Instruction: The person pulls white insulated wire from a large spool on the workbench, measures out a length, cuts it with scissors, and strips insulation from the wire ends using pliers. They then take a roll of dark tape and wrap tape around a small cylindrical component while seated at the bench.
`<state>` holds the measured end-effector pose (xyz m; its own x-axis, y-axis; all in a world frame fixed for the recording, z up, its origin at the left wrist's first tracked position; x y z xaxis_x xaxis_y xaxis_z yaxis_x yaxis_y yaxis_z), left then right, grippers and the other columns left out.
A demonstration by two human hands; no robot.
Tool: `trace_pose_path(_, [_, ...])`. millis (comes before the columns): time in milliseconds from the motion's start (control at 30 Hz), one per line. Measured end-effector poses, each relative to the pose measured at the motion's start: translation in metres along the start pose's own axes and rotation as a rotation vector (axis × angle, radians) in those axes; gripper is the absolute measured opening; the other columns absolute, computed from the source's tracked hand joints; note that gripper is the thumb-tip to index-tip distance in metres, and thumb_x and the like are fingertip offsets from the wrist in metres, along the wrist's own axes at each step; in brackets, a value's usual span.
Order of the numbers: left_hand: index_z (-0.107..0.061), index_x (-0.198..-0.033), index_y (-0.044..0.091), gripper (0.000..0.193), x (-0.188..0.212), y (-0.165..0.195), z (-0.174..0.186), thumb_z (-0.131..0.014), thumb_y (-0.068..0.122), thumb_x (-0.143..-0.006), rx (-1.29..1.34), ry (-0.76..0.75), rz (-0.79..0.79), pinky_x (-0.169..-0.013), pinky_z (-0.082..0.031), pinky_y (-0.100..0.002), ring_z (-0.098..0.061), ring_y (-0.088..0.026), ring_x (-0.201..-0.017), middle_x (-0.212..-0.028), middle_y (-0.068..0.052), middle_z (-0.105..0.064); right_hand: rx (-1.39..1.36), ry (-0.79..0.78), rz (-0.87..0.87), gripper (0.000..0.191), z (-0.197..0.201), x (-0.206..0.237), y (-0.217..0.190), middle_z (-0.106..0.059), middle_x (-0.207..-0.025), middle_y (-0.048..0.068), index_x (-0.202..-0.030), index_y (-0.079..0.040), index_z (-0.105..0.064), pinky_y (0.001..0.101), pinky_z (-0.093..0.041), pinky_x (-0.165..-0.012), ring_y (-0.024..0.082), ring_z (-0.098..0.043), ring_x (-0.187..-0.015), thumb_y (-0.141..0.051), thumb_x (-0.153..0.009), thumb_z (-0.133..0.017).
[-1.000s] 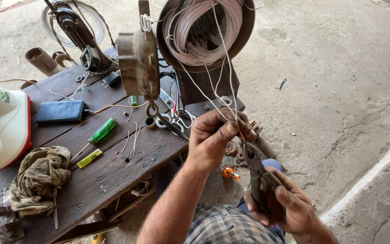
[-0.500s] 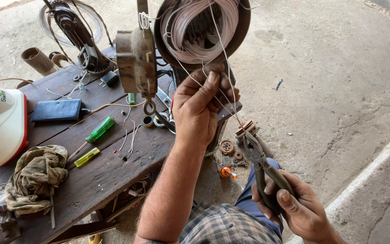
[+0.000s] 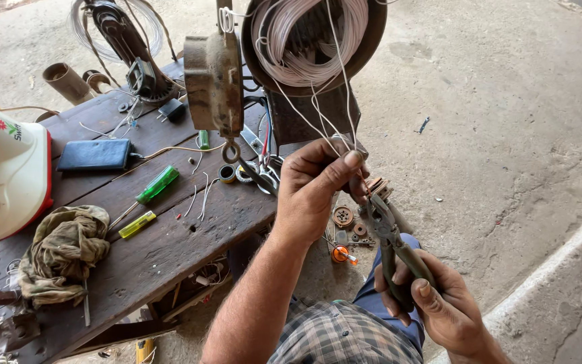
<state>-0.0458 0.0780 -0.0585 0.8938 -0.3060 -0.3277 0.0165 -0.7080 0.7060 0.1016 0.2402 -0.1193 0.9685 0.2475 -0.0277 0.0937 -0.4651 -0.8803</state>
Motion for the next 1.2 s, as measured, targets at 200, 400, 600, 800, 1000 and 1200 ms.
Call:
trace_pose_path(200, [-0.071,-0.108,-0.002,0.018,0.009,-0.016,0.002,-0.070,0.015,-0.101,-0.131,0.038,0.046,-0.084,-0.060,-0.033,-0.070,-0.013,-0.088,-0.094,-0.007,-0.073,0.033,-0.017,0.048,0.040,0.002,0.000,0.003,-0.062,-0.099,0.025,-0.109,0.002,-0.055,0.0276,-0.045,-0.055,0.018,-0.058,-0.071,-0.036,-0.103,-0.065])
trace_pose_path(400, [-0.069,-0.107,-0.002,0.022,0.012,-0.029,0.006,-0.071,0.020,-0.105,-0.029,0.015,-0.043,-0.084,-0.058,-0.035,-0.067,-0.014,-0.089,-0.095,-0.008,-0.071,-0.195,-0.148,-0.041,0.045,-0.001,-0.008,0.018,-0.064,-0.086,0.028,-0.105,0.003,-0.053,0.0316,-0.046,-0.046,0.023,-0.061,-0.060,-0.041,-0.105,-0.064])
trace_pose_path(600, [-0.069,-0.107,-0.002,0.019,0.009,-0.037,0.002,-0.071,0.017,-0.106,0.217,-0.085,-0.048,-0.086,-0.062,-0.042,-0.070,-0.019,-0.088,-0.095,-0.010,-0.071,-0.525,-0.323,-0.199,0.047,-0.012,-0.008,0.039,-0.066,-0.083,0.029,-0.113,0.001,-0.054,0.0364,-0.052,-0.047,0.028,-0.066,-0.058,-0.045,-0.106,-0.059])
trace_pose_path(800, [-0.070,-0.112,-0.005,0.020,0.003,-0.037,0.005,-0.073,0.013,-0.105,0.187,-0.062,0.062,-0.087,-0.061,-0.041,-0.071,-0.021,-0.092,-0.100,-0.012,-0.073,0.009,-0.188,0.213,0.032,0.002,-0.018,0.024,-0.058,-0.135,0.029,-0.119,-0.001,-0.066,0.0561,-0.051,-0.107,0.038,-0.064,-0.120,-0.029,-0.105,-0.070])
trace_pose_path(1000, [-0.070,-0.108,-0.001,0.018,-0.004,-0.029,0.002,-0.078,0.010,-0.095,0.202,-0.009,0.087,-0.084,-0.061,-0.038,-0.071,-0.020,-0.089,-0.095,-0.011,-0.073,1.149,0.322,0.870,0.039,0.009,-0.036,-0.017,-0.036,-0.160,0.020,-0.127,-0.004,-0.067,0.0536,-0.033,-0.126,0.036,-0.035,-0.153,-0.034,-0.102,-0.068])
trace_pose_path(1200, [-0.069,-0.107,-0.003,0.014,0.002,-0.029,0.002,-0.077,0.005,-0.098,0.258,0.080,0.076,-0.076,-0.055,-0.030,-0.070,-0.019,-0.086,-0.096,-0.014,-0.073,1.636,0.606,1.105,0.048,-0.002,-0.064,-0.023,-0.029,-0.157,0.025,-0.132,0.000,-0.063,0.0646,-0.030,-0.126,0.045,-0.028,-0.151,-0.040,-0.105,-0.061])
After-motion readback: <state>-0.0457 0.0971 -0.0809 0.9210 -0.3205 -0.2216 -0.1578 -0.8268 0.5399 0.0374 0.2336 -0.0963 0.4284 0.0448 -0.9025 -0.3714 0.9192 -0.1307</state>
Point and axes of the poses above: each hand's wrist, its own x-axis away from the middle knuckle, its own z-axis out of the back of the hand, y = z × x, the point moved 7 cm from there along -x, towards the middle knuckle
